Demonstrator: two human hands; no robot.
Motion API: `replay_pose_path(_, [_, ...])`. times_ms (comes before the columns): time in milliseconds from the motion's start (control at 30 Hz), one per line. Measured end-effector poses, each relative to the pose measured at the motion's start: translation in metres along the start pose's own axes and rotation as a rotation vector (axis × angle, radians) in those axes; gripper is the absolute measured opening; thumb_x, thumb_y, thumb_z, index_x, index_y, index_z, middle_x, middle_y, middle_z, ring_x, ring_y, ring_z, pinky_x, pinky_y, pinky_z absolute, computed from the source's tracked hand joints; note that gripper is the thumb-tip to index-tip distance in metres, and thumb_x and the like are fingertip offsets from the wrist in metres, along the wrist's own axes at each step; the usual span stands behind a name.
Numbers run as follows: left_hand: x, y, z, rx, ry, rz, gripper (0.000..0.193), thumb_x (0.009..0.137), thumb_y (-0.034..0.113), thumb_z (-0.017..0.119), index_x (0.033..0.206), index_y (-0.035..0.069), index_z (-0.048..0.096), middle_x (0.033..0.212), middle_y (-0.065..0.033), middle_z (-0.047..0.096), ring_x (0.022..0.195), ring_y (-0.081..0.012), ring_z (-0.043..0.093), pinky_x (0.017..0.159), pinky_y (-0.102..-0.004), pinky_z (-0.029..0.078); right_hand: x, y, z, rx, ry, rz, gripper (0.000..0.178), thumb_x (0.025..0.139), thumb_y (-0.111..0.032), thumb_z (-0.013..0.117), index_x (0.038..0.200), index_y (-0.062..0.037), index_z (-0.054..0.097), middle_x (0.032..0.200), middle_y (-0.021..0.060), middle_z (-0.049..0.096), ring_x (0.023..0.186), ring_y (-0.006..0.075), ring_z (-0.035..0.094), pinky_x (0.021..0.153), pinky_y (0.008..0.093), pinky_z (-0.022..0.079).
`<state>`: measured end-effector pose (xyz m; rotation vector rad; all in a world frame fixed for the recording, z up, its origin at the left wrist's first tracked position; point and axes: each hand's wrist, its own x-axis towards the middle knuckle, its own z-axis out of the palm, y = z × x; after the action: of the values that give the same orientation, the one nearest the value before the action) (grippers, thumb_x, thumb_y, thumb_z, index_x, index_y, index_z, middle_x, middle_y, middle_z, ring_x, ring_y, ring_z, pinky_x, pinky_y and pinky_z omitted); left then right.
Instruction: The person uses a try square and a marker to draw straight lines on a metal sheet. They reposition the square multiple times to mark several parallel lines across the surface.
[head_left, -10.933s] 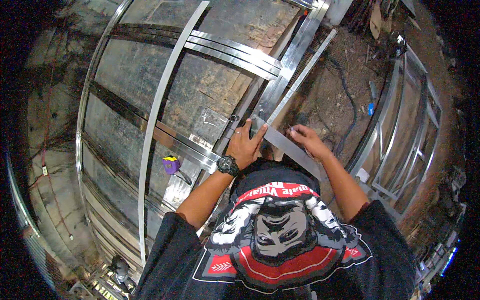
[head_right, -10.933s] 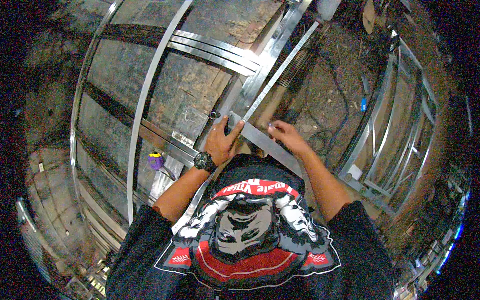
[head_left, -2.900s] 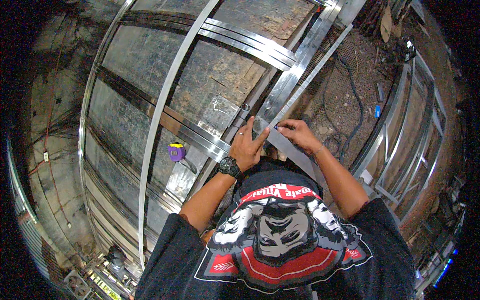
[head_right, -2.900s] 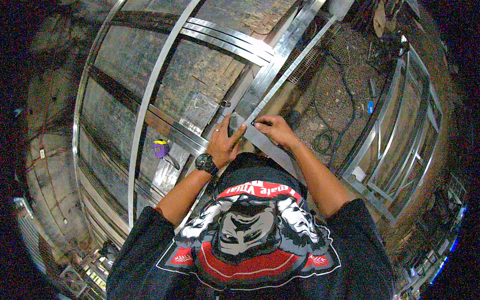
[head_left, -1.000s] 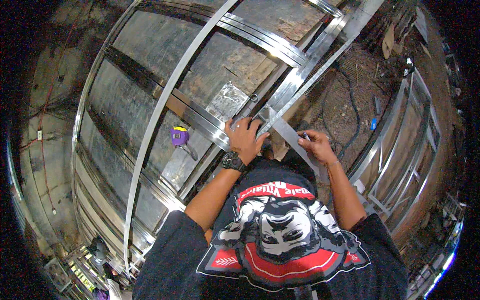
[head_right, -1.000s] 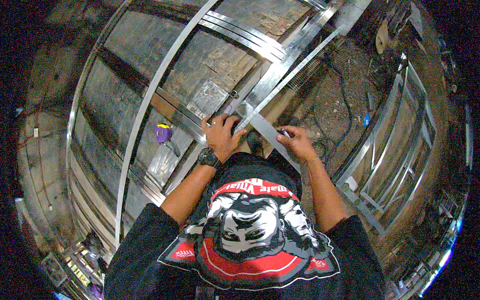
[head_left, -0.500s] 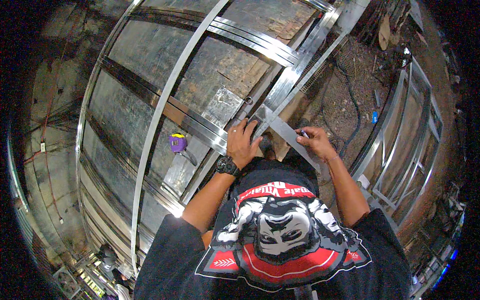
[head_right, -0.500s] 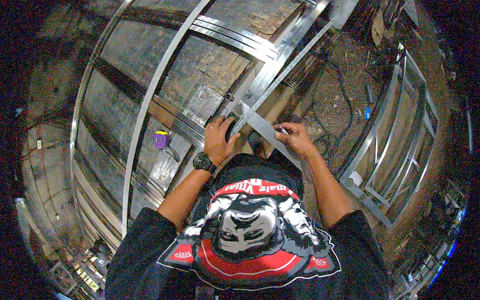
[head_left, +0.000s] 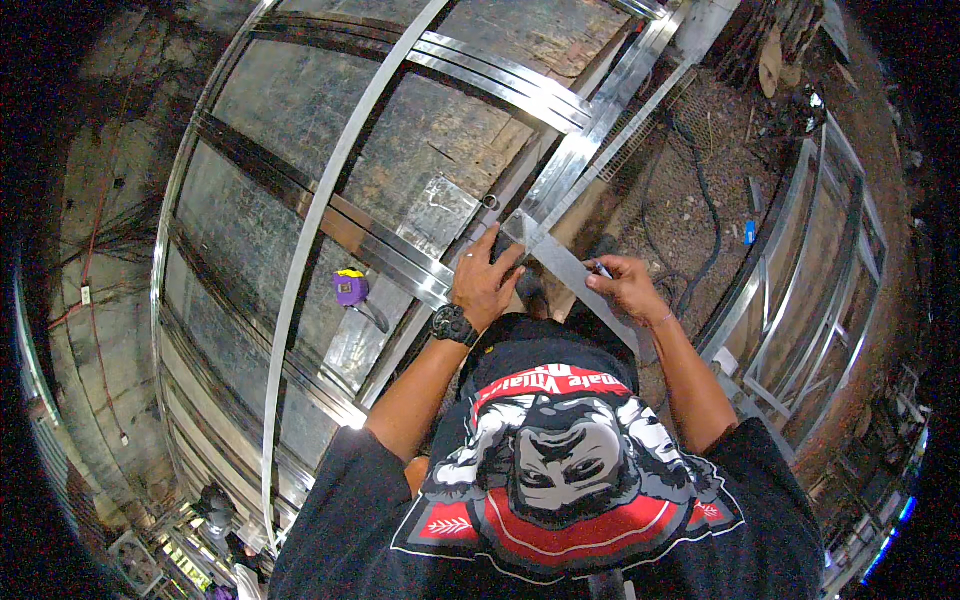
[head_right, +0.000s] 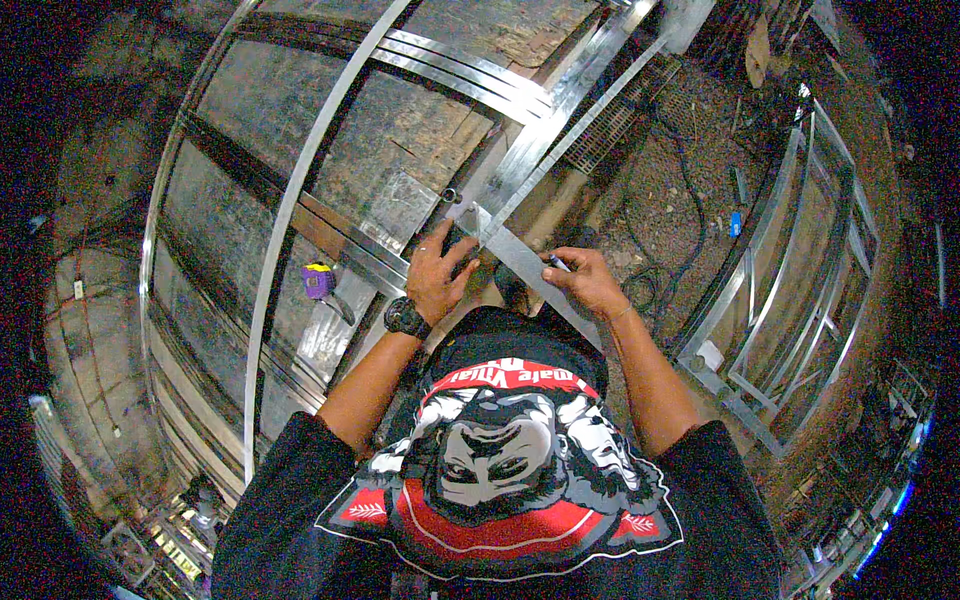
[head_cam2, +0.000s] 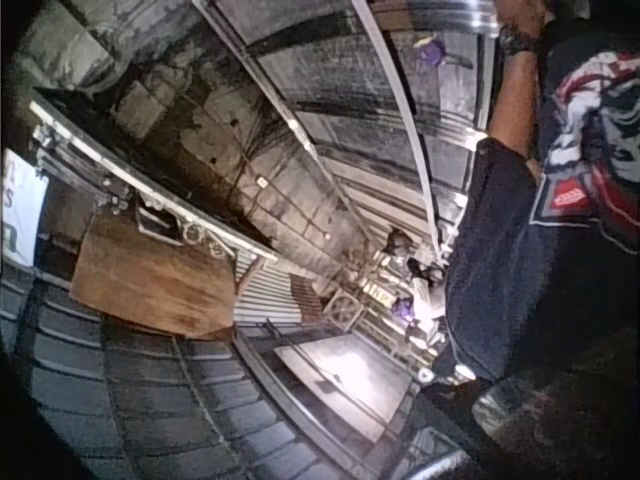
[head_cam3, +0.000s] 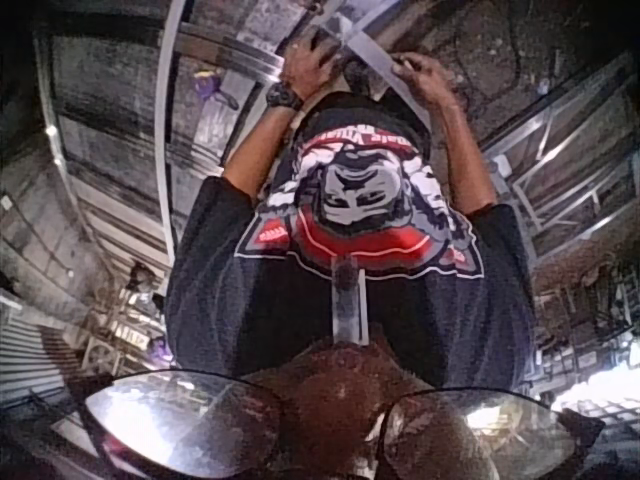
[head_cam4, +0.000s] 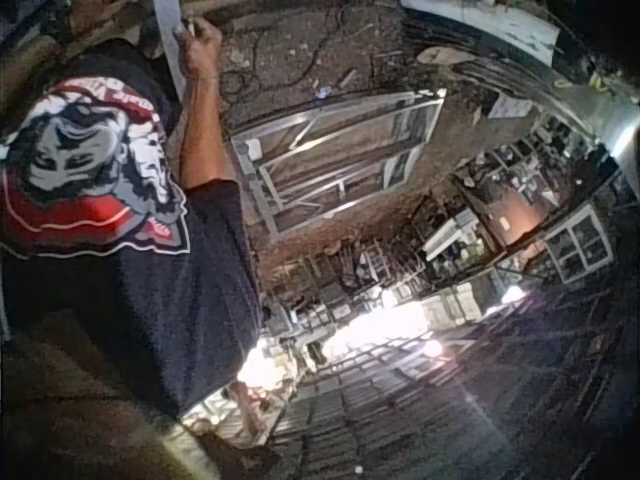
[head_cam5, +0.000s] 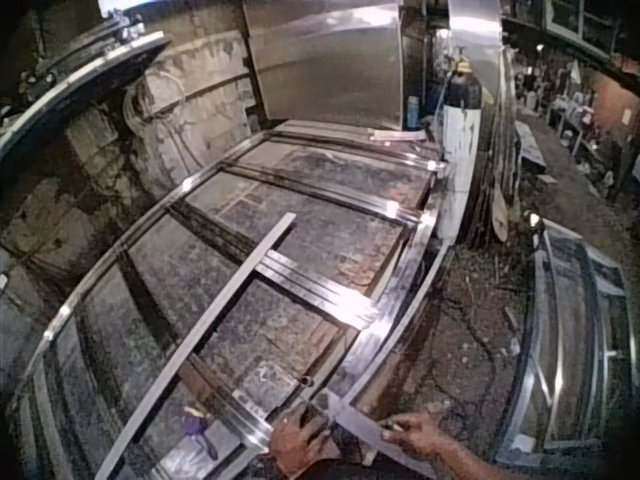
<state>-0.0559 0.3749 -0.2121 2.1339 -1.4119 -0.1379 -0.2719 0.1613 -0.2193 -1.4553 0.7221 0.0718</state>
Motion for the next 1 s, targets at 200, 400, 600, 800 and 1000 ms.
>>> replay_pose_path(200, [0.015,0.003,-0.004,0.087,-0.042,0.140,0.053,0.085,0.016,0.077,0.135,0.031,0.064,0.155,-0.0271,0.043,0.121,-0.0465,0.061,0.089,-0.0490,0.056,-0.003,-0.015,0.001,0.052,-0.023,0.020,0.030,0.089,-0.015,0.080,0.116,-0.0028,0.075,0.095,-0.0021,0.071,0.086,0.0092,0.062,0.081,0.0282,0.051])
replay_pose_path(400, [0.023,0.000,0.005,0.026,-0.034,0.138,0.050,0.087,0.020,0.076,0.135,0.031,0.066,0.155,-0.0263,0.044,0.128,-0.0457,0.058,0.100,-0.0493,0.052,0.001,-0.006,-0.002,-0.016,-0.025,-0.003,0.030,0.091,-0.019,0.078,0.116,-0.0038,0.075,0.095,-0.0012,0.073,0.083,0.0095,0.063,0.074,0.0284,0.052])
replay_pose_path(600, [0.023,0.000,0.006,0.010,-0.024,0.130,0.048,0.087,0.021,0.078,0.133,0.030,0.068,0.152,-0.0268,0.047,0.120,-0.0454,0.060,0.098,-0.0496,0.052,0.000,-0.002,0.000,0.035,-0.010,0.026,0.027,0.090,-0.015,0.079,0.114,-0.0022,0.075,0.096,-0.0014,0.073,0.088,0.0093,0.063,0.083,0.0287,0.052])
replay_pose_path(800, [0.024,-0.004,0.011,0.018,-0.006,0.155,0.044,0.088,0.023,0.078,0.131,0.030,0.070,0.151,-0.0263,0.049,0.119,-0.0451,0.061,0.097,-0.0505,0.052,0.001,-0.003,0.000,0.029,-0.007,0.010,0.025,0.090,-0.013,0.078,0.112,-0.0010,0.075,0.096,-0.0014,0.072,0.090,0.0085,0.063,0.083,0.0278,0.051])
replay_pose_path(1000, [0.024,-0.003,0.009,-0.012,-0.028,0.131,0.043,0.090,0.025,0.077,0.132,0.030,0.069,0.150,-0.0259,0.049,0.122,-0.0453,0.059,0.100,-0.0508,0.051,0.001,-0.002,0.000,-0.006,0.010,-0.019,0.025,0.090,-0.014,0.078,0.111,-0.0011,0.075,0.096,-0.0009,0.072,0.090,0.0091,0.062,0.084,0.0286,0.051])
